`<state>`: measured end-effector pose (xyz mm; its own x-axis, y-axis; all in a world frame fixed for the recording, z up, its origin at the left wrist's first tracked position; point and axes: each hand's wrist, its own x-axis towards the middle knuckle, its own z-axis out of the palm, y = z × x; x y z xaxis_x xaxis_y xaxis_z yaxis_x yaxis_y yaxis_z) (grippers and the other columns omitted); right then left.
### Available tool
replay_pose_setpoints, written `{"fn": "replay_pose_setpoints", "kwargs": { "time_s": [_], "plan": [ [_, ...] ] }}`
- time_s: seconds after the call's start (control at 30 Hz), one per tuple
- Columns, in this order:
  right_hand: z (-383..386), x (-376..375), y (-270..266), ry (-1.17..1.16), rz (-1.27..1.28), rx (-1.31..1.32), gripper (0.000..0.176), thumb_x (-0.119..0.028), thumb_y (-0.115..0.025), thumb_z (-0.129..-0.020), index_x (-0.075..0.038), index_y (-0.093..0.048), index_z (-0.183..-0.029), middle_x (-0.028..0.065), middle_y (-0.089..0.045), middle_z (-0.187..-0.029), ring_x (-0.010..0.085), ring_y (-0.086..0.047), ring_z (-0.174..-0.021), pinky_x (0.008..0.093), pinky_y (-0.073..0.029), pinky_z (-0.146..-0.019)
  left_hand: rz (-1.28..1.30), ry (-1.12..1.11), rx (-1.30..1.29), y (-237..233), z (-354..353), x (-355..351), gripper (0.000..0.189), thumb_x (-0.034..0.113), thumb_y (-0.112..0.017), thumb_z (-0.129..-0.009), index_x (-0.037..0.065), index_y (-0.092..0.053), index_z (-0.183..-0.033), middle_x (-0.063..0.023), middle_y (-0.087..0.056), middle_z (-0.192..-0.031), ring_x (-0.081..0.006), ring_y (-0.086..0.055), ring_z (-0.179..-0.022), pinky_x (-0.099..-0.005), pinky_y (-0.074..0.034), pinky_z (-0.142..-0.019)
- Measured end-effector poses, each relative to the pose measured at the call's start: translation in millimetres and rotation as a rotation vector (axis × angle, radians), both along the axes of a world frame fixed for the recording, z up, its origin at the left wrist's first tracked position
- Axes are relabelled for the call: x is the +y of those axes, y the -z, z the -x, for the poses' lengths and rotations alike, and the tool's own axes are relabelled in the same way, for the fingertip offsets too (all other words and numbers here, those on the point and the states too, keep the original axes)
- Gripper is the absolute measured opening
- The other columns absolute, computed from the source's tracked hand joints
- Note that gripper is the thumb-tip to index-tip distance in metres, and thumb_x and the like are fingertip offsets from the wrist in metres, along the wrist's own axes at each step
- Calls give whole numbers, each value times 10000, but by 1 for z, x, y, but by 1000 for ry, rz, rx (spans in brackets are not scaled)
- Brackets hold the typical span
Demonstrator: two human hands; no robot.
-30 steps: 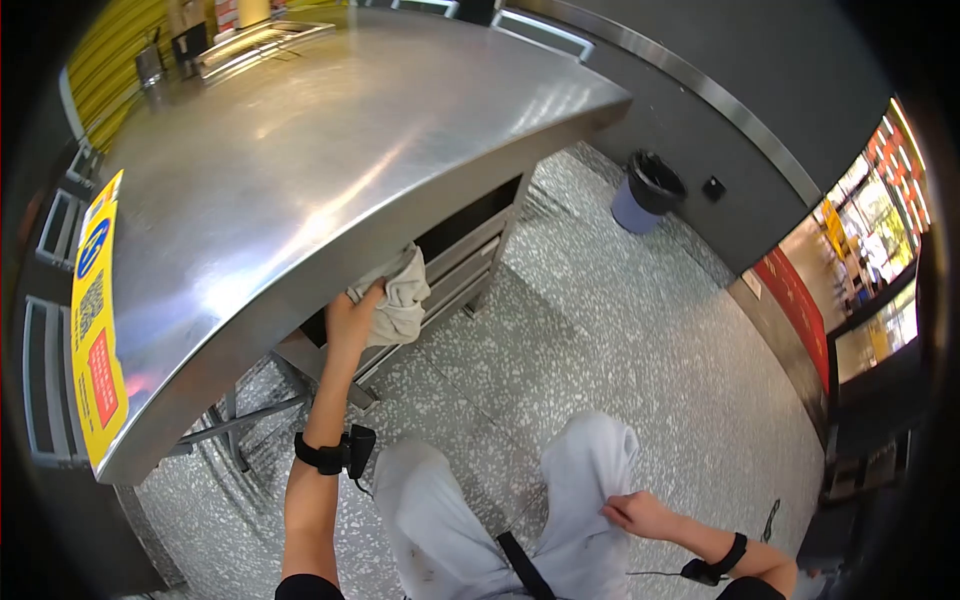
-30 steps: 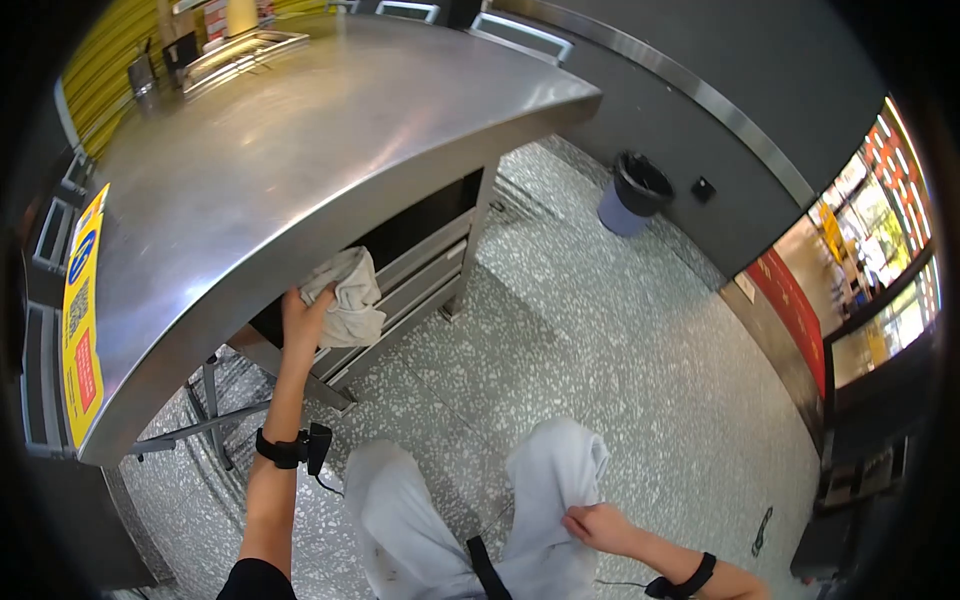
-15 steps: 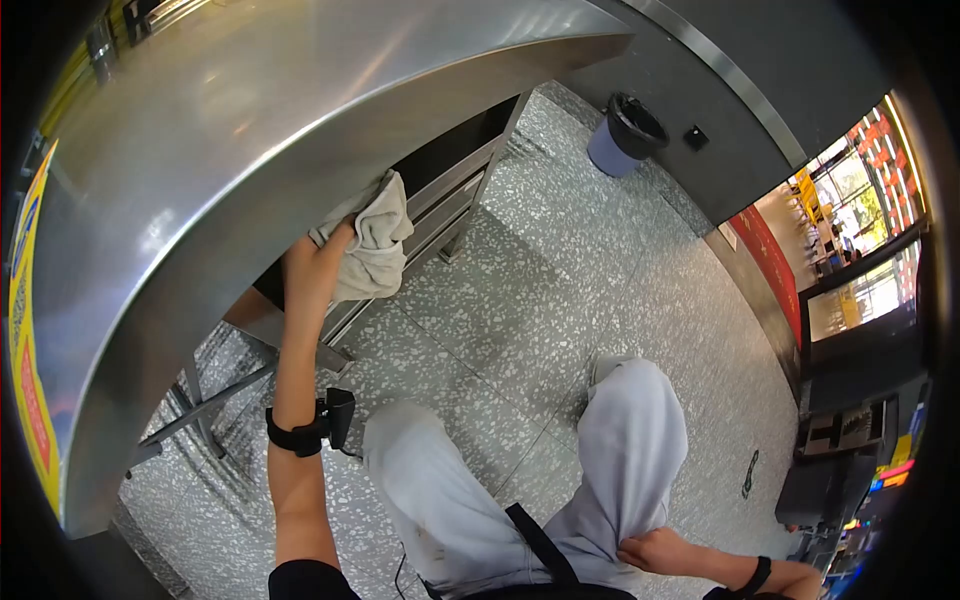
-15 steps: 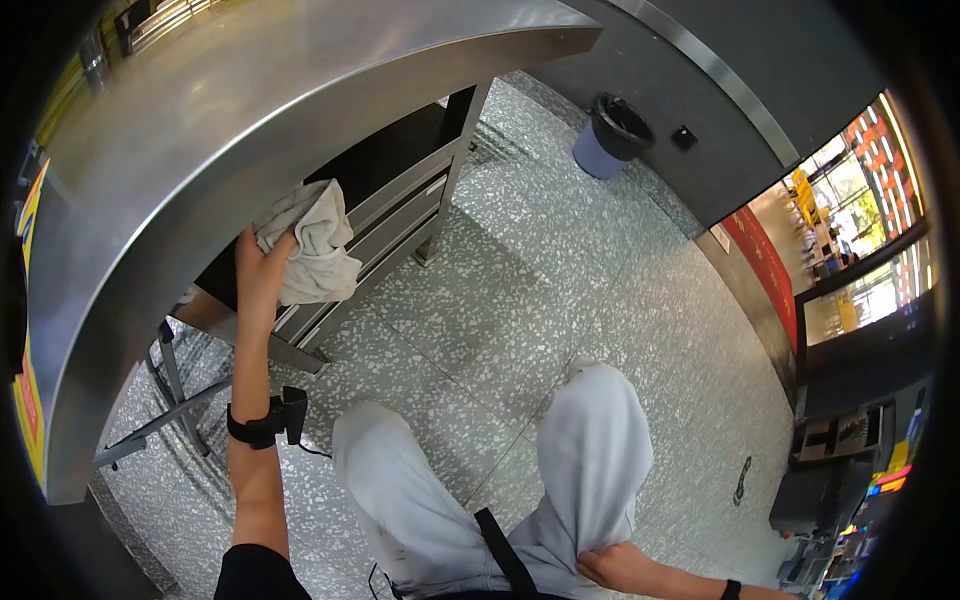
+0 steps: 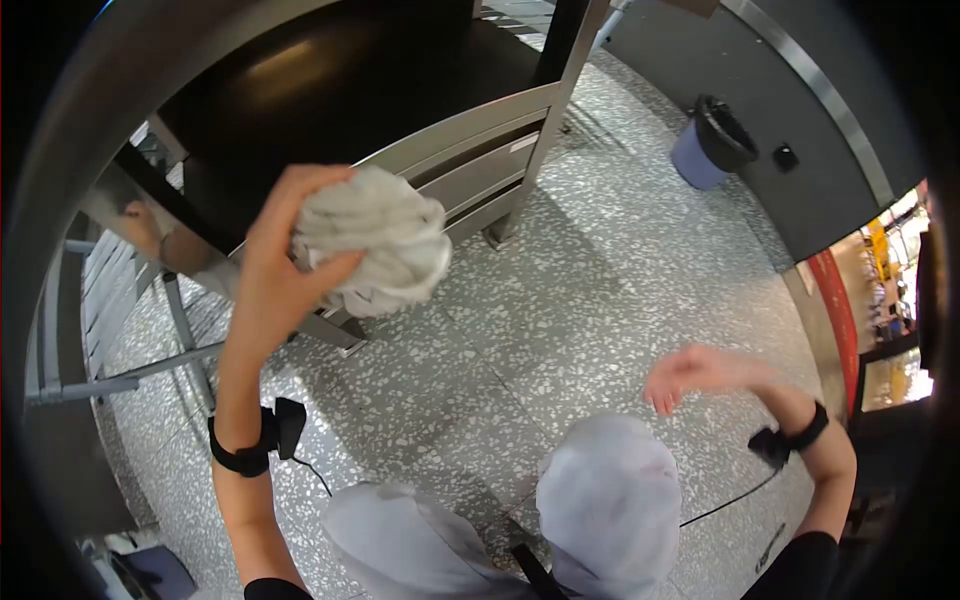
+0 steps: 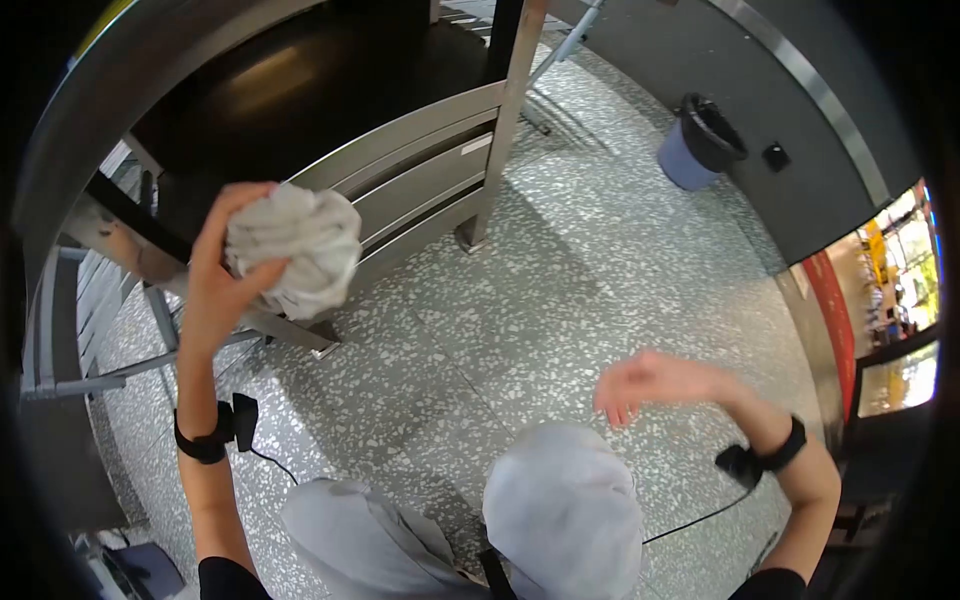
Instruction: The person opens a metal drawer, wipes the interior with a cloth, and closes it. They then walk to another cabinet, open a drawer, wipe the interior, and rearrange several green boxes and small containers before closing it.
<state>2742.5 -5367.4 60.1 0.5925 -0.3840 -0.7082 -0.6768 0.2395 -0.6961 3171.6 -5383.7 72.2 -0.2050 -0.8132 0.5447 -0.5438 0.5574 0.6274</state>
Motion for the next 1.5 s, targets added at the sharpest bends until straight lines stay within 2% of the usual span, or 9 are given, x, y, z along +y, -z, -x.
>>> {"fn": "replay_pose_setpoints", "kwargs": {
  "time_s": [0.13, 0.27, 0.47, 0.5, 0.7, 0.83, 1.23, 1.3, 1.5],
  "plan": [
    [-57, -94, 43, 23, 384, -292, 230, -241, -508, -899, -32, -605, -902, 42, -623, -798, 110, -592, -728, 249, -484, -662, -156, 84, -149, 23, 28, 44, 539, 10, -645, -615, 77, -499, -1130, -104, -502, -1091, -258, -514, -1040, -342, -419, -879],
    [-136, -167, 71, 183, 486, -574, 274, -299, -551, -880, -33, -574, -942, 61, -619, -825, 142, -610, -784, 253, -483, -703, -453, 140, -213, 55, 48, 71, 546, 20, -638, -623, 75, -493, -1146, -114, -481, -1113, -299, -492, -1045, -372, -403, -903],
    [-199, -171, 70, 473, 62, -1144, 372, -276, -580, -867, 13, -480, -1077, 174, -528, -1026, 271, -571, -976, 361, -487, -862, -559, 123, -280, 111, 46, 91, 530, 22, -608, -656, 85, -477, -1166, -112, -467, -1108, -294, -475, -1063, -362, -404, -910],
    [-206, -169, 70, 510, -18, -1210, 394, -268, -582, -866, 28, -459, -1094, 204, -481, -1068, 320, -549, -1008, 415, -460, -920, -581, 109, -273, 116, 46, 92, 523, 24, -604, -662, 85, -474, -1165, -109, -462, -1116, -293, -471, -1065, -367, -403, -909],
    [-228, -161, 59, 666, 149, -985, 502, -406, -658, -790, -13, -507, -1063, 131, -560, -987, 239, -582, -935, 312, -487, -754, -484, 171, -282, 157, 60, 99, 533, 40, -647, -639, 63, -469, -1141, -122, -470, -1100, -316, -461, -1058, -384, -393, -905],
    [-232, -154, 55, 770, 235, -841, 504, -480, -685, -739, -58, -552, -981, 85, -597, -865, 177, -607, -812, 243, -417, -588, -500, 261, -336, 188, 79, 110, 524, 54, -665, -643, 53, -450, -1121, -128, -454, -1084, -324, -457, -1038, -413, -399, -878],
    [-213, -114, 56, 880, 290, -813, 233, -175, -580, -845, 29, -518, -938, 88, -559, -871, 176, -599, -808, 257, -467, -597, -619, 486, -494, 252, 101, 161, 555, 23, -638, -659, 63, -389, -1154, -141, -407, -1092, -358, -445, -988, -432, -412, -862],
    [-197, -96, 55, 872, 308, -817, 220, -174, -571, -853, 26, -522, -932, 93, -569, -880, 174, -596, -805, 257, -467, -593, -709, 524, -505, 248, 103, 160, 549, 16, -637, -668, 60, -387, -1156, -147, -406, -1096, -375, -440, -1027, -427, -396, -906],
    [-135, -25, 42, 790, 270, -771, 232, -207, -558, -877, 15, -527, -935, 108, -592, -898, 166, -592, -797, 256, -483, -579, -566, 543, -500, 275, 116, 163, 563, 55, -678, -669, 50, -393, -1155, -145, -399, -1089, -358, -430, -1019, -434, -397, -892]
  ]
}}
